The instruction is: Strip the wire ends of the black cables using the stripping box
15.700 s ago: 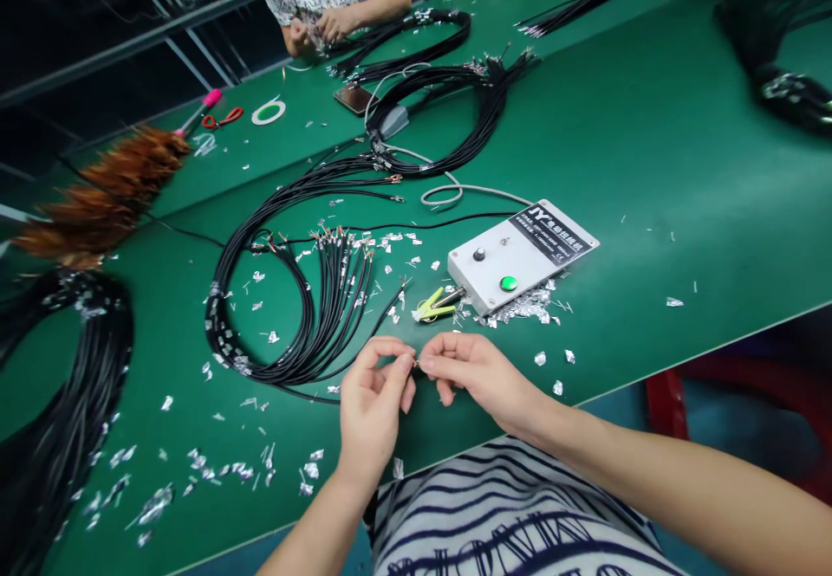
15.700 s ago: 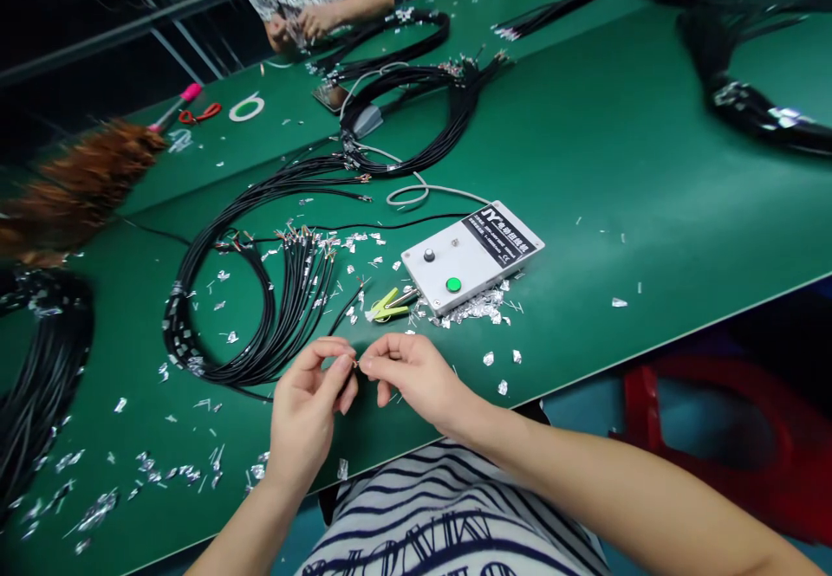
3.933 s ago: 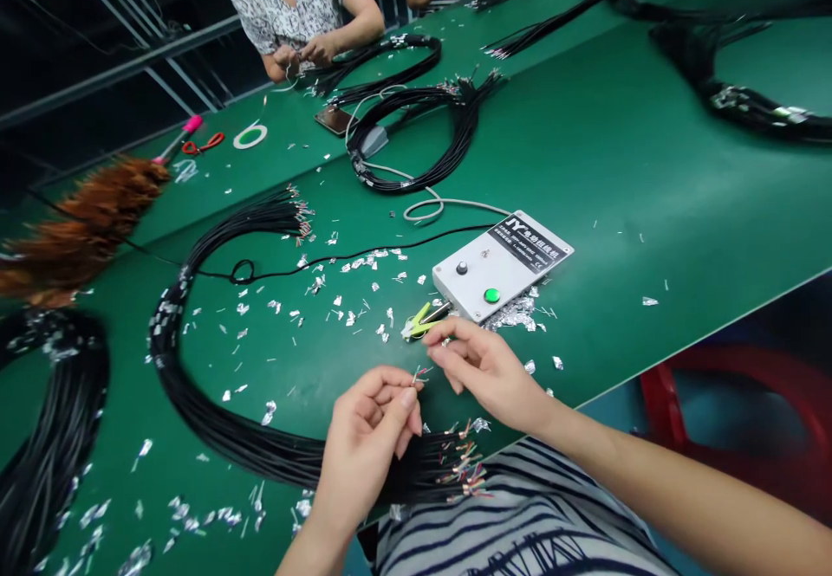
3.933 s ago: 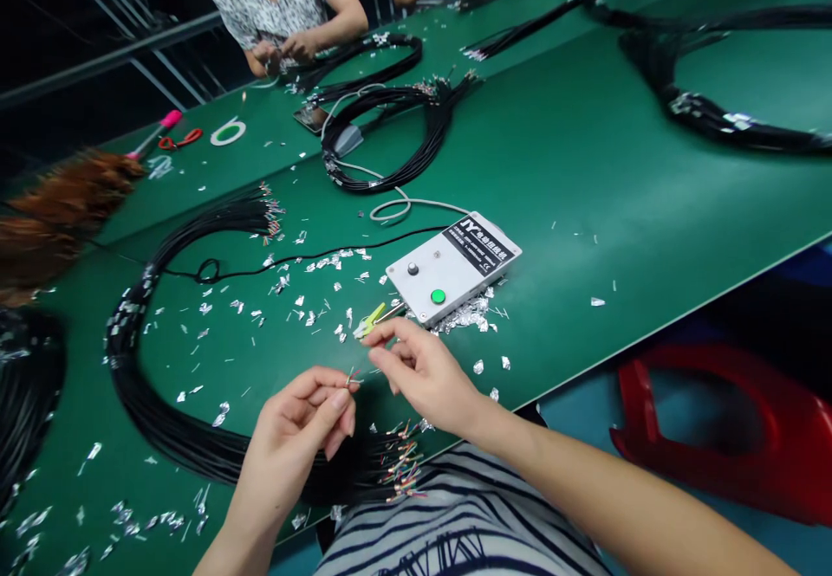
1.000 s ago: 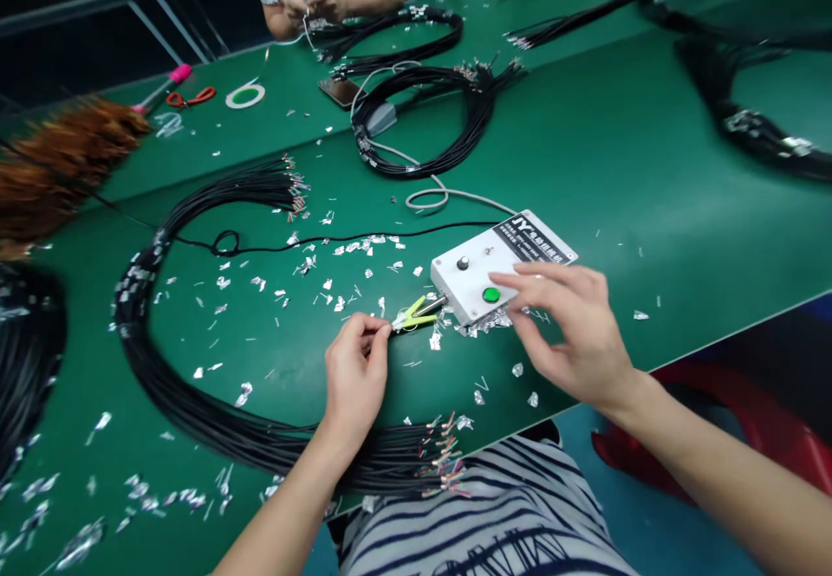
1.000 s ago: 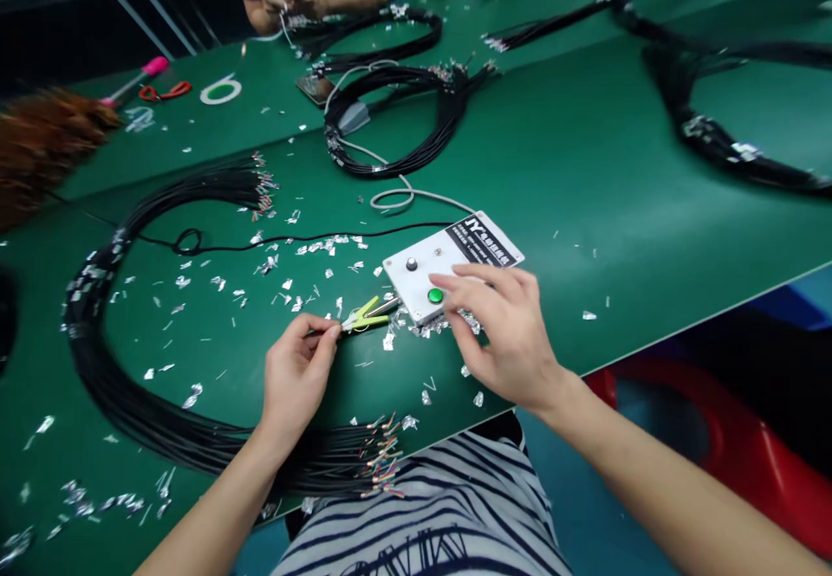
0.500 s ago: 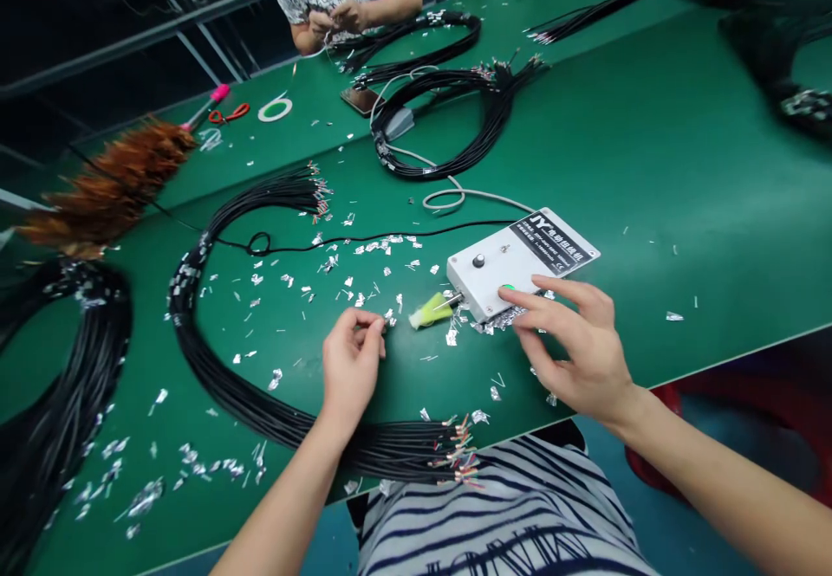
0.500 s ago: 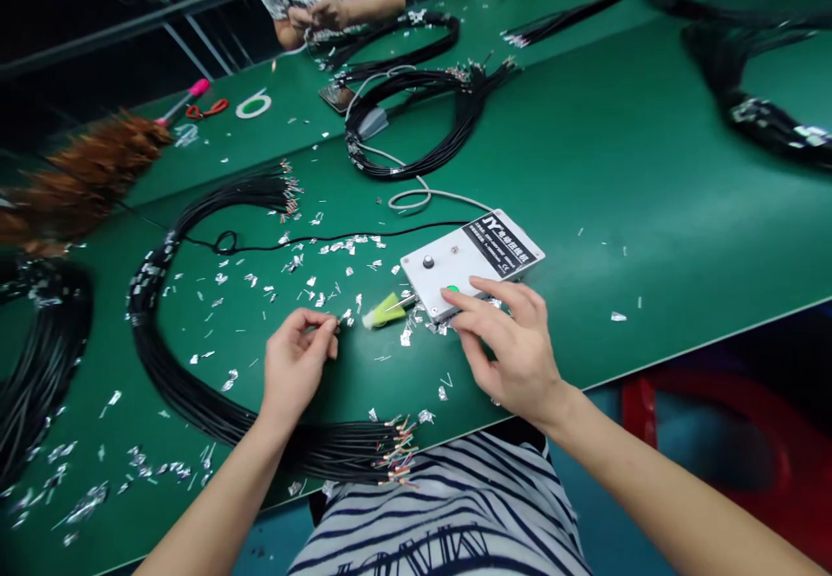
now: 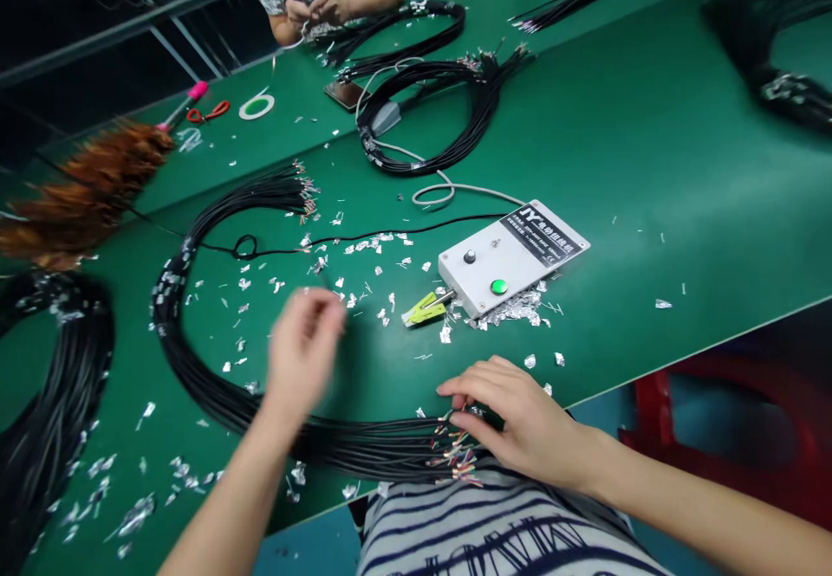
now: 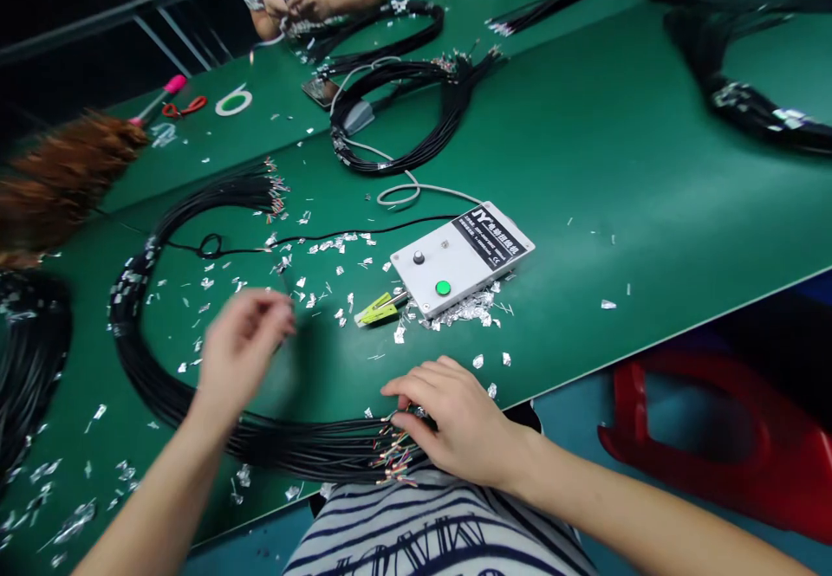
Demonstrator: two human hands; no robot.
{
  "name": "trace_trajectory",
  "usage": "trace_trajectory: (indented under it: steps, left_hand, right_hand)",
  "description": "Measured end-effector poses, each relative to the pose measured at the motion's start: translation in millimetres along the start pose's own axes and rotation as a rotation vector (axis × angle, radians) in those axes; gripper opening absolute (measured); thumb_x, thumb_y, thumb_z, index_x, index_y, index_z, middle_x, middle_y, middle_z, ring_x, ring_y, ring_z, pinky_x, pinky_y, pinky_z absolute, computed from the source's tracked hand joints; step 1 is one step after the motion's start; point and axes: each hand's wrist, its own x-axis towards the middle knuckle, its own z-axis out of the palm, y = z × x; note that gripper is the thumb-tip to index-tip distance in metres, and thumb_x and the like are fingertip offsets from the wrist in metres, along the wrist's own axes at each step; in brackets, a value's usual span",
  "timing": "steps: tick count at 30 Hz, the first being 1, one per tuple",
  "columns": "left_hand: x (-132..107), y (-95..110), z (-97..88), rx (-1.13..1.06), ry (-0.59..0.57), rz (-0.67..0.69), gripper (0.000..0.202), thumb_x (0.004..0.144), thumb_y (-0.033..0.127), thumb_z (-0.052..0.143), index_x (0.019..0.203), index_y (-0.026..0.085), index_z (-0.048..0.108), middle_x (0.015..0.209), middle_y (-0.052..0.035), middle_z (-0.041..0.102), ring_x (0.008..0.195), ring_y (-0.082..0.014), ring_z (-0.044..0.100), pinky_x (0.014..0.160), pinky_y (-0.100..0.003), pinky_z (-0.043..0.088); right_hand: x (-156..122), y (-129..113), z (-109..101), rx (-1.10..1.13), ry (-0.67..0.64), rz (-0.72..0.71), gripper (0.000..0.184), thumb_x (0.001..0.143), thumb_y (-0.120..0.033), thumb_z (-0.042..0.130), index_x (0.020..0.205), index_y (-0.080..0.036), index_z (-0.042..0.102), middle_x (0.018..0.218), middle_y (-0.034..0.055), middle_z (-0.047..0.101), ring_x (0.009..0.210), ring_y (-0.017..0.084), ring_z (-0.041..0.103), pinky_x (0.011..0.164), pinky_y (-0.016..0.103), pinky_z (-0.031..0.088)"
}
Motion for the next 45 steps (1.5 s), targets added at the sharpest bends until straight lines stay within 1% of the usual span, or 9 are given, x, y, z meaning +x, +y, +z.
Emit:
trace_trajectory:
  steps: [3,5,8,13,18,31,34,39,45]
  left_hand:
    - [-40.4,5.3,16.5,0.184,-0.482,0.106,0.007,0.085,0.022,0.067,0.079,0.022,0.071,0.08,-0.0035,0.068,0.078,-0.0205,0.063,0.07,-0.033,0.054]
    - [-55.6,5.5,23.4,0.232,-0.614,0.14,0.017,0.09,0.017,0.057,0.081,0.022,0.07,0.078,-0.0039,0.067,0.076,-0.0198,0.063,0.069,-0.031,0.052]
    - [-57.8,3.5,25.3,0.088,-0.483,0.073,0.019,0.093,0.02,0.054,0.083,0.021,0.07,0.081,-0.0046,0.07,0.075,-0.0175,0.065,0.068,-0.027,0.052]
    - [-49.9,4.1,23.7,-0.091,-0.32,-0.139,0.02,0.092,0.029,0.056,0.082,0.019,0.069,0.062,-0.0006,0.063,0.053,-0.0119,0.053,0.049,-0.022,0.042]
    - [-54.2,5.5,27.7,-0.19,-0.304,-0.232,0.02,0.09,0.033,0.056,0.083,0.018,0.067,0.063,0.0004,0.061,0.046,-0.0085,0.045,0.043,-0.02,0.036]
    - [-57.4,4.8,29.9,-0.073,-0.247,-0.09,0.013,0.089,0.023,0.059,0.081,0.019,0.067,0.065,0.0024,0.063,0.056,-0.0086,0.054,0.052,-0.017,0.043]
    - [-58.4,4.8,32.2,-0.07,-0.224,-0.072,0.013,0.089,0.023,0.059,0.08,0.018,0.066,0.064,0.0026,0.062,0.054,-0.0084,0.054,0.052,-0.017,0.043]
    - [-62.2,3.0,38.1,-0.128,-0.138,-0.126,0.013,0.09,0.023,0.057,0.081,0.018,0.064,0.063,0.0026,0.061,0.051,-0.008,0.053,0.05,-0.018,0.043]
    - [-62.4,1.5,40.1,-0.2,-0.103,-0.174,0.013,0.089,0.026,0.058,0.082,0.017,0.064,0.062,0.0025,0.06,0.05,-0.0078,0.052,0.051,-0.019,0.043]
  right_hand:
    - [0.1,-0.6,-0.8,0.036,0.025,0.013,0.019,0.094,-0.019,0.052,0.112,-0.019,0.058,0.087,0.0036,0.071,0.08,0.018,0.066,0.073,0.035,0.047]
    - [-1.7,-4.4,-1.5,0.082,0.05,0.044,0.019,0.095,-0.018,0.049,0.112,-0.02,0.055,0.094,0.0056,0.073,0.084,0.019,0.068,0.075,0.036,0.051]
    - [-5.7,-14.5,-3.9,0.239,0.052,0.132,0.017,0.097,-0.018,0.043,0.112,-0.022,0.052,0.101,0.0059,0.074,0.094,0.018,0.07,0.079,0.033,0.055]
    - [1.1,-24.4,-12.2,0.382,-0.15,0.189,0.018,0.098,-0.019,0.044,0.097,-0.022,0.062,0.084,-0.0007,0.076,0.075,0.013,0.071,0.07,0.026,0.055]
    - [27.1,-14.5,-9.8,0.488,0.118,0.357,0.015,0.088,-0.029,0.06,0.092,-0.019,0.07,0.082,0.0036,0.073,0.072,0.016,0.067,0.06,0.027,0.051]
    - [39.0,-18.6,4.8,0.801,0.167,0.494,0.021,0.074,-0.038,0.073,0.081,-0.018,0.071,0.072,0.0019,0.07,0.062,0.012,0.059,0.057,0.025,0.044]
    - [42.4,-20.3,12.0,0.771,0.234,0.459,0.018,0.074,-0.035,0.073,0.075,-0.018,0.068,0.067,0.0004,0.068,0.058,0.012,0.057,0.054,0.025,0.042]
    - [42.4,-25.9,28.0,0.483,0.524,0.229,0.014,0.081,-0.024,0.067,0.068,-0.02,0.065,0.067,-0.0003,0.067,0.062,0.012,0.058,0.056,0.025,0.041]
    - [42.2,-20.4,25.8,0.531,0.445,0.314,0.006,0.079,-0.025,0.071,0.083,-0.02,0.069,0.074,-0.0007,0.071,0.062,0.012,0.063,0.058,0.026,0.044]
